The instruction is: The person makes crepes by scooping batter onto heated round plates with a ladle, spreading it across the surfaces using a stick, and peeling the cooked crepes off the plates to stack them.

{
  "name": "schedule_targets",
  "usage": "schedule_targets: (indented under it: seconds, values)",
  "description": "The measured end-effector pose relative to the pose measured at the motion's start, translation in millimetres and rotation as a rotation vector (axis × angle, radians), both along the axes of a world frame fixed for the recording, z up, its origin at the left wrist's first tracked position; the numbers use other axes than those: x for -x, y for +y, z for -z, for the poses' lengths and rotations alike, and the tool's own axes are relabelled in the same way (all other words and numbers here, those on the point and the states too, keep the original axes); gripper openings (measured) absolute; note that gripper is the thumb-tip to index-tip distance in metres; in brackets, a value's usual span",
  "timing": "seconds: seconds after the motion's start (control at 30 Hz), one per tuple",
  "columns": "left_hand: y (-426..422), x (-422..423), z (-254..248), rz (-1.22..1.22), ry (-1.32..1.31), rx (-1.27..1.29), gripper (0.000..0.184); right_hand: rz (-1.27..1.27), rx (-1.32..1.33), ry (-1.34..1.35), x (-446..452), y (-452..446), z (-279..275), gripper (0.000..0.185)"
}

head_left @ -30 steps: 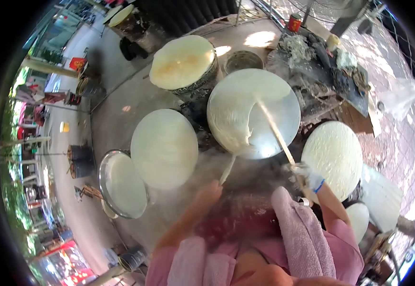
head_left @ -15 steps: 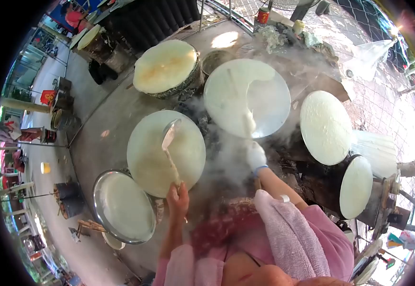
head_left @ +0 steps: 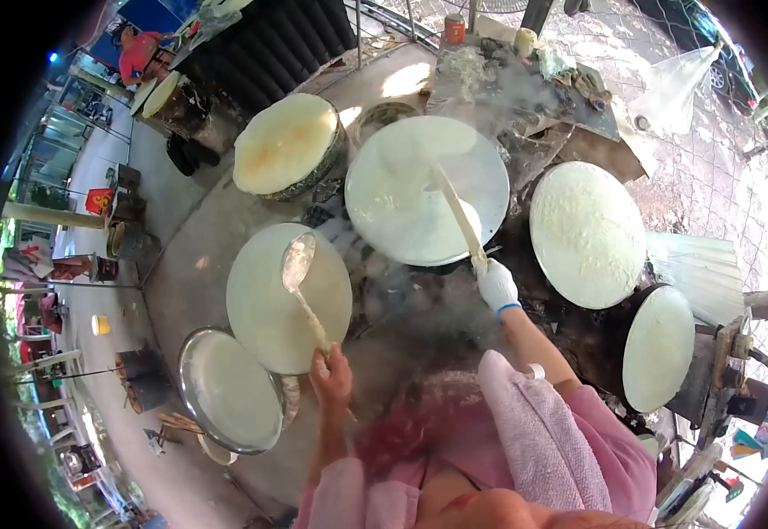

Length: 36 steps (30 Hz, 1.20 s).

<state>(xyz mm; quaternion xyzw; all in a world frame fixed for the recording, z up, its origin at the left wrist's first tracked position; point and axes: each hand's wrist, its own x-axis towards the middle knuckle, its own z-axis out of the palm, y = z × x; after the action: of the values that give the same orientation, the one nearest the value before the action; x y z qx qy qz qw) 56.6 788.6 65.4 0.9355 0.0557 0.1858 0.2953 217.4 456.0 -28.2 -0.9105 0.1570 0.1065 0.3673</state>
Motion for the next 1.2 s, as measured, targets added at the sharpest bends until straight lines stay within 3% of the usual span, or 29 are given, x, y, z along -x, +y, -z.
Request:
schedule_targets:
  seconds: [0.03,0.07,0.1,0.13,0.17,0.2,0.23,0.33,0.4,0.47,0.5,0.53,0.6,0.63,0.67,0.77,0.83,0.93,0.97,1.0,1.07,1.1,1.13,1.2]
  values:
    - [6,8,20,0.055,-0.002,-0.113,0.027,0.073,-0.169,0.093,-6,-4,4,0.052]
    - [2,12,21,0.076,0.007,-0.181,0.034,0.067,-0.297,0.221,-4,1,-48,0.050]
    - [-3,16,21,0.098,0.014,-0.248,0.041,-0.087,-0.190,0.138,5,-1,-30,0.049]
    - [-17,15,11,0.084,0.026,-0.270,0.035,-0.240,-0.081,0.046,13,0,-27,0.048]
    - [-23,15,8,0.021,0.085,-0.106,0.029,-0.407,-0.055,0.182,18,-8,-30,0.046]
    - [-30,16,6,-0.053,0.130,0.058,0.024,-0.374,0.025,0.191,22,-16,-29,0.044]
    - [-36,18,5,-0.176,0.221,0.412,0.019,-0.312,0.074,0.167,15,-29,-27,0.043]
    - [-64,14,-10,-0.291,0.215,0.676,0.014,-0.190,0.109,0.010,-22,-69,-26,0.041]
    - [-76,8,-14,-0.315,0.161,0.618,0.013,-0.126,0.003,0.018,-50,-84,-12,0.041]
    - [-85,-1,-20,-0.375,0.146,0.725,0.013,-0.068,-0.245,0.162,-45,-80,-53,0.041]
    - [-88,-9,-22,-0.413,0.148,0.824,0.013,-0.138,-0.207,0.149,-31,-80,-15,0.039]
    - [-88,-12,-25,-0.380,0.168,0.764,0.013,-0.209,-0.270,0.251,-14,-81,-33,0.039]
    - [-90,-17,-31,-0.322,0.197,0.650,0.012,-0.257,-0.077,-0.013,11,-86,-5,0.044]
    - [-94,-19,-35,-0.364,0.207,0.878,0.011,-0.200,-0.031,0.026,5,-93,0,0.046]
    - [-93,-19,-32,-0.367,0.208,0.831,0.011,-0.141,0.013,0.065,-4,-100,5,0.049]
    - [-94,-13,-29,-0.434,0.230,0.834,0.010,-0.119,0.149,-0.066,-72,-104,5,0.051]
    - [-103,-14,-42,-0.552,0.243,1.026,0.010,-0.110,0.181,-0.132,-134,-104,8,0.054]
    - [-93,5,-37,-0.536,0.279,0.785,0.010,-0.202,0.269,-0.189,-219,-97,-14,0.051]
    - [-111,-5,-64,-0.592,0.251,0.944,0.011,-0.195,0.316,-0.224,-243,-90,-13,0.047]
    - [-106,-1,-60,-0.532,0.237,0.779,0.011,-0.205,0.343,-0.324,-261,-85,-5,0.048]
    - [-94,11,-48,-0.399,0.205,0.456,0.012,-0.195,0.233,-0.232,-265,-66,-37,0.043]
    - [-100,4,-57,-0.546,0.236,0.806,0.012,-0.210,0.159,-0.421,-252,-56,-39,0.041]
    - [-98,5,-59,-0.503,0.235,0.779,0.012,-0.228,0.086,-0.608,-227,-47,-37,0.039]
    - [-91,4,-57,-0.414,0.218,0.742,0.013,-0.381,-0.086,-0.467,-166,-52,-45,0.040]
